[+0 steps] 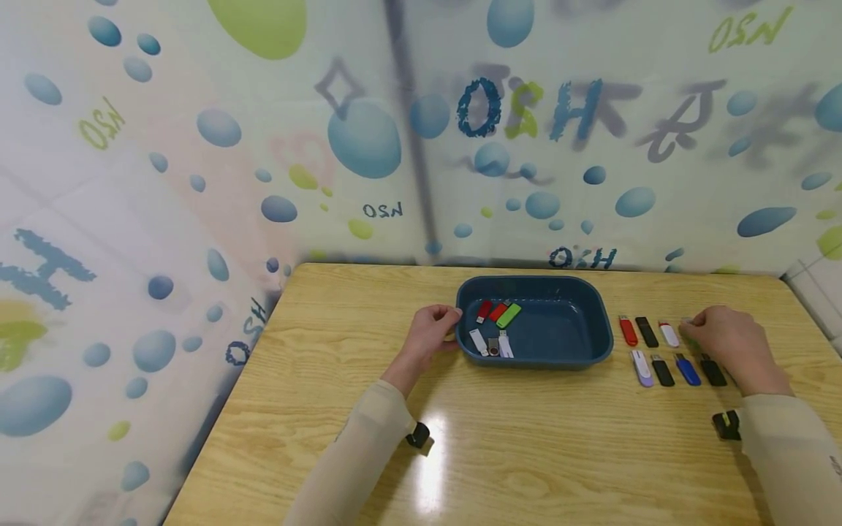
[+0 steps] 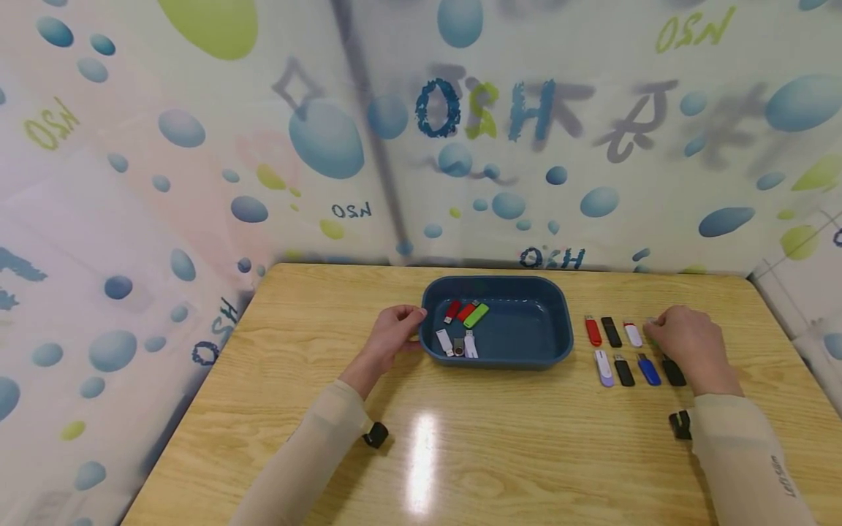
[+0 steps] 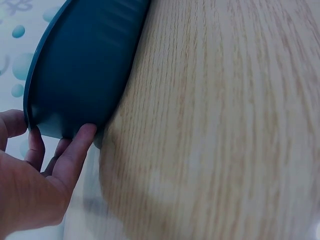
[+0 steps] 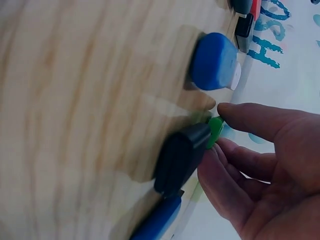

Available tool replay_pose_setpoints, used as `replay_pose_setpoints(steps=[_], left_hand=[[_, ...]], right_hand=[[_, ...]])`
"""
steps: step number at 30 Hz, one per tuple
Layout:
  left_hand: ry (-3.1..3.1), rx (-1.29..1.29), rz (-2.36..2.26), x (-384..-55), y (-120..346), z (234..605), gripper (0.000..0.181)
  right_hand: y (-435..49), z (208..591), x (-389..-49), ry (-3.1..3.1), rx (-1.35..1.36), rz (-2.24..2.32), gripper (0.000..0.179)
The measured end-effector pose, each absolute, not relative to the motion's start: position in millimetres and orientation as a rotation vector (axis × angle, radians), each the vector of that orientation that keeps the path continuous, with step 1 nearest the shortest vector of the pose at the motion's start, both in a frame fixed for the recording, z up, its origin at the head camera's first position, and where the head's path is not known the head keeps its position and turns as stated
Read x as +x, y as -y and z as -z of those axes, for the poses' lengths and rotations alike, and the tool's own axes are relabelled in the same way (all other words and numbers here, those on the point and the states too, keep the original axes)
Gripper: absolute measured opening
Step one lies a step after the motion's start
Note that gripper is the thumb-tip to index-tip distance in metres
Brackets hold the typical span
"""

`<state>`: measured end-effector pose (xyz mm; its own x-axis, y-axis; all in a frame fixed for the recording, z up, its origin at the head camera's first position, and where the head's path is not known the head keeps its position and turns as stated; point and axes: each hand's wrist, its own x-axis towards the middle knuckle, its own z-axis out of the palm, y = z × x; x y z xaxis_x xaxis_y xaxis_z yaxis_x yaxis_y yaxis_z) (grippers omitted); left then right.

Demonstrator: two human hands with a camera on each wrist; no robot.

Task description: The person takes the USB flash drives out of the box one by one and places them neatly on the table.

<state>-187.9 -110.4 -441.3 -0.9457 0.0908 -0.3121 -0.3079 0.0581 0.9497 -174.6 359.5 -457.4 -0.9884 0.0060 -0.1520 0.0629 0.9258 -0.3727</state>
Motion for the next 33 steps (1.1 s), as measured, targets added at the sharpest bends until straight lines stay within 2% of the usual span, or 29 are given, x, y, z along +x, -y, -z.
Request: replay_pose_setpoints(steps=[5, 16, 24, 33], left_hand=[[-2.071, -0.203, -1.976, -182, 109, 432, 0.023], [-2.062, -0.237, -1.961, -196, 112, 462, 0.030], [-2.055, -0.244, -1.973, -197, 111, 463, 0.030], [-2.079, -0.224, -1.950, -184, 109, 435, 0.025]], right_hand=[[-360, 457, -174, -2.947, 0.034, 0.559, 0.046], [-357, 438, -165, -3.025, 0.146, 0.579, 0.051], [-323, 416, -154, -3.188, 0.105, 0.683, 0.060], [-279, 394, -146, -3.250, -0.009, 0.848, 0.054]])
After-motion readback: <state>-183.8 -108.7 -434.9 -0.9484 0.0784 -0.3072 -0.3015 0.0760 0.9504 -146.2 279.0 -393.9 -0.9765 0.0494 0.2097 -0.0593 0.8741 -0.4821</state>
